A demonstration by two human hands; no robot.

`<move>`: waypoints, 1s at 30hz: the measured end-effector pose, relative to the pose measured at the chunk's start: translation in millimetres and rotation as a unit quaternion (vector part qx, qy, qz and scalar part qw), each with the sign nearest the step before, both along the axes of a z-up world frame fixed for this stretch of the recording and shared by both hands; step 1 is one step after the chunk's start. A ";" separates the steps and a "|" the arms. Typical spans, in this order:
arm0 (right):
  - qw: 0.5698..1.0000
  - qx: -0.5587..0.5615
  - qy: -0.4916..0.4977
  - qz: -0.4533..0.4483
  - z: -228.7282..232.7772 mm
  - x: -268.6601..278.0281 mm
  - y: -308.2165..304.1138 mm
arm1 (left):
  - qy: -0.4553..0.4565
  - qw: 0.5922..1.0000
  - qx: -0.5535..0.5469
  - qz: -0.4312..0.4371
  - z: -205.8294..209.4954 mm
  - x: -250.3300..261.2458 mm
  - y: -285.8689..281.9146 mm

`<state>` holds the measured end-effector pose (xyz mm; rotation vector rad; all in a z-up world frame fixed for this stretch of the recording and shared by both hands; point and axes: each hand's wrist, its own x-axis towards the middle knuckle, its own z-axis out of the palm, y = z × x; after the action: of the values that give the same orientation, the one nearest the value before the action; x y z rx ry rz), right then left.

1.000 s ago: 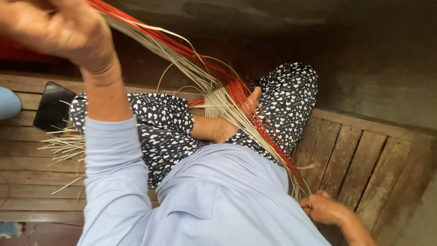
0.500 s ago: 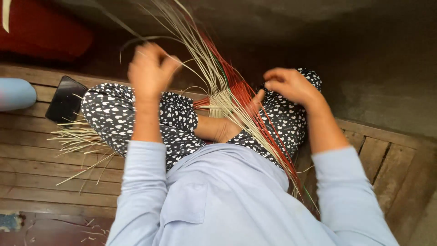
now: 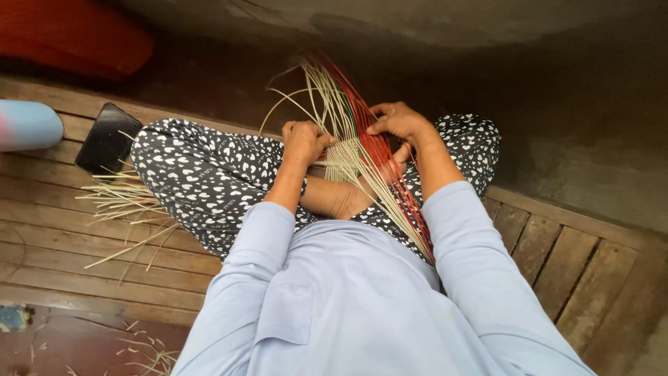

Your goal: Weaving natural and colored fibers together by hand to create a handcrafted item while sitting on the floor.

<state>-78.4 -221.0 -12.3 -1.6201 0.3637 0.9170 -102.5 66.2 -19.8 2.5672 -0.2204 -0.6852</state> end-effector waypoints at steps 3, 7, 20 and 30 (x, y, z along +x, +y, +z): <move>0.999 0.034 0.006 -0.025 43.5 -6.6 10.0 | 0.049 0.996 -0.071 -0.015 16.7 4.8 0.3; 0.993 0.106 0.018 -0.039 54.4 -3.4 18.2 | 0.064 0.996 -0.030 -0.053 41.5 2.8 -10.0; 0.997 -0.043 -0.064 -0.011 86.6 -18.3 -14.1 | -0.172 0.906 -0.316 0.224 115.3 127.4 -33.1; 0.979 -0.090 -0.153 0.100 77.1 -20.0 -11.3 | -0.267 0.884 -0.224 0.312 97.4 193.3 67.5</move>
<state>-98.4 -232.3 64.8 -1.9599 0.0716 0.7840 90.9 133.7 77.6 2.1179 0.2502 0.2960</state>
